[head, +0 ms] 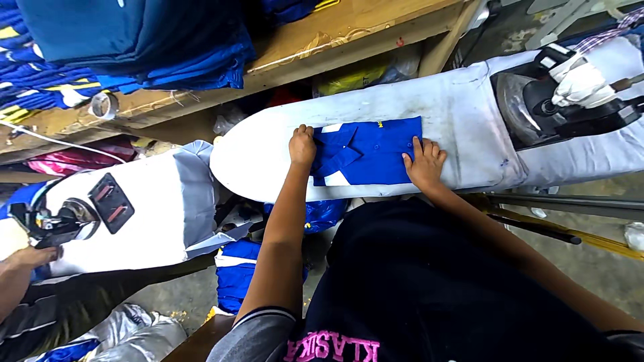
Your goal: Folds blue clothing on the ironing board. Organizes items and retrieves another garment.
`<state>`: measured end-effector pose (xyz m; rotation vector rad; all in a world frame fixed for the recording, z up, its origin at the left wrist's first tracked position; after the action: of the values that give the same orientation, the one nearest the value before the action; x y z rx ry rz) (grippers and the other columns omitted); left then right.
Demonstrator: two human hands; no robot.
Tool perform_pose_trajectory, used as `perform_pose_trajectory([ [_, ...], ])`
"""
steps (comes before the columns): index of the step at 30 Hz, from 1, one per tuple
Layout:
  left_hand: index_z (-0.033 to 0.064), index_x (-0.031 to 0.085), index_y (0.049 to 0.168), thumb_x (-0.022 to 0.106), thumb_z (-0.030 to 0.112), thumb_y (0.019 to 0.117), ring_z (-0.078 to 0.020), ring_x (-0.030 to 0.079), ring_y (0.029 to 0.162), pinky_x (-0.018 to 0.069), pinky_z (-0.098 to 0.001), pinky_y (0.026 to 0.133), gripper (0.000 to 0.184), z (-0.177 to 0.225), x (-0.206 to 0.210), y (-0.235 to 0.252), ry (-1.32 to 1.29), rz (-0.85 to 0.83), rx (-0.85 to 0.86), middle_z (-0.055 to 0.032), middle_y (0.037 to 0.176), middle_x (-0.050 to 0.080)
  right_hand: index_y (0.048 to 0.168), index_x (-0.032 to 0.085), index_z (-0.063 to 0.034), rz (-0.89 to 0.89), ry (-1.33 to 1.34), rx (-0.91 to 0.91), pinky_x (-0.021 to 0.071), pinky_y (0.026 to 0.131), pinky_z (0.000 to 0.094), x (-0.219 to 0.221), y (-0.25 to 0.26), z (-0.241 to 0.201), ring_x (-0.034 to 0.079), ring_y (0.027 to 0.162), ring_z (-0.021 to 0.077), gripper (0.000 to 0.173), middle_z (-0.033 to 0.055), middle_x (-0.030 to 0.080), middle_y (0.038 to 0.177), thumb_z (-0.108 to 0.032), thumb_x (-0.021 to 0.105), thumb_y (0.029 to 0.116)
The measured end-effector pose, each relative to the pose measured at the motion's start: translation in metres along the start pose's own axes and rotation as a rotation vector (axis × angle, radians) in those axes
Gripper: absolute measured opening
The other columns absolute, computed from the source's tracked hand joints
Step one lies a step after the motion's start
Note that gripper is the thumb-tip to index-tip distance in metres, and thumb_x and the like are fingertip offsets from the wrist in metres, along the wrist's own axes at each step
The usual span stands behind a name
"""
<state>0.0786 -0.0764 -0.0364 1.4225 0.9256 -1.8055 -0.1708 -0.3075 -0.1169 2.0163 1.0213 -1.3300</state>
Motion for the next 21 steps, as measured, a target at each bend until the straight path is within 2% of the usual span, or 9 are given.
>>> perform_pose_trajectory([
  [4,-0.0052,0.067,0.118,0.052,-0.005,0.0956,-0.0457,0.06,0.122,0.051,-0.062,0.095,0.027,0.0,-0.002,0.0,0.032,-0.014,-0.017,-0.0269,0.126,0.064,0.155,0.046,-0.0055,-0.028,-0.007,0.009,0.0326,0.105,0.071,-0.001,0.0,0.0,0.043,0.14,0.0523,0.06,0.0293,0.048,0.151,-0.041,0.049,0.1063],
  [6,-0.0039,0.064,0.126,0.056,0.001,0.0965,-0.0468,0.057,0.126,0.0486,-0.0629,0.099,0.031,-0.005,-0.003,-0.001,-0.029,-0.054,-0.06,-0.0279,0.131,0.061,0.155,0.046,-0.0059,-0.069,0.032,0.034,0.032,0.106,0.0716,-0.008,0.001,-0.002,0.042,0.14,0.0526,0.059,0.0298,0.047,0.151,-0.039,0.051,0.1059],
  [8,-0.0045,0.054,0.141,0.062,0.012,0.0978,-0.0499,0.052,0.131,0.0453,-0.0655,0.103,0.047,-0.019,-0.004,-0.006,-0.191,-0.112,-0.173,-0.0316,0.139,0.054,0.154,0.046,-0.0047,-0.12,0.124,0.097,0.0325,0.105,0.0714,-0.02,0.003,-0.002,0.042,0.139,0.0532,0.059,0.0312,0.048,0.149,-0.036,0.056,0.105],
  [10,-0.008,0.043,0.147,0.066,0.023,0.0992,-0.05,0.054,0.129,0.0445,-0.063,0.106,0.061,-0.038,0.0,-0.019,-0.434,-0.145,-0.318,-0.0351,0.138,0.054,0.152,0.046,-0.0006,-0.171,0.235,0.191,0.0339,0.107,0.0702,-0.033,0.004,0.002,0.043,0.137,0.0536,0.059,0.0329,0.051,0.145,-0.034,0.057,0.1053],
  [12,-0.0066,0.044,0.145,0.063,0.03,0.1022,-0.0431,0.061,0.12,0.0506,-0.0567,0.1,0.059,-0.051,0.011,-0.037,-0.703,-0.218,-0.481,-0.0326,0.133,0.058,0.152,0.044,0.0042,-0.222,0.381,0.289,0.0373,0.11,0.0669,-0.04,0.006,0.012,0.048,0.135,0.0514,0.06,0.0332,0.055,0.14,-0.032,0.058,0.1056],
  [14,-0.0049,0.049,0.142,0.058,0.034,0.1052,-0.0355,0.063,0.115,0.0532,-0.0513,0.096,0.054,-0.052,0.024,-0.053,-0.851,-0.347,-0.575,-0.0273,0.131,0.06,0.152,0.041,0.0063,-0.301,0.531,0.399,0.0424,0.11,0.0617,-0.038,0.008,0.021,0.056,0.129,0.0463,0.06,0.0322,0.058,0.137,-0.031,0.056,0.1068],
  [16,-0.0038,0.05,0.141,0.057,0.034,0.1056,-0.0322,0.062,0.116,0.053,-0.0488,0.097,0.052,-0.051,0.035,-0.063,-0.891,-0.426,-0.605,-0.0244,0.133,0.059,0.147,0.046,0.0073,-0.366,0.621,0.48,0.045,0.106,0.0615,-0.032,0.012,0.026,0.06,0.123,0.0457,0.057,0.0331,0.06,0.134,-0.032,0.057,0.1069],
  [18,-0.003,0.051,0.14,0.06,0.031,0.1048,-0.031,0.062,0.115,0.0527,-0.0481,0.096,0.05,-0.05,0.04,-0.065,-0.881,-0.417,-0.62,-0.0234,0.131,0.061,0.141,0.052,0.007,-0.404,0.64,0.533,0.0481,0.102,0.0607,-0.024,0.018,0.032,0.062,0.118,0.0444,0.053,0.0319,0.061,0.131,-0.033,0.059,0.1058],
  [21,-0.0021,0.052,0.14,0.062,0.028,0.1035,-0.0314,0.062,0.116,0.0523,-0.0491,0.098,0.049,-0.05,0.043,-0.064,-0.899,-0.378,-0.641,-0.0234,0.131,0.061,0.138,0.054,0.0066,-0.435,0.629,0.548,0.0497,0.099,0.0589,-0.02,0.025,0.034,0.064,0.113,0.0426,0.053,0.0315,0.061,0.13,-0.033,0.063,0.1039],
])
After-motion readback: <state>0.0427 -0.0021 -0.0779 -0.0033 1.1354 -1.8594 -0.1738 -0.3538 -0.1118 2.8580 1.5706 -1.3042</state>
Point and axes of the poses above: each hand's wrist, its own y-axis towards the middle knuckle, its own x-axis out of the palm, z = x × y, the point moved 7 cm from there along y, towards the middle knuckle
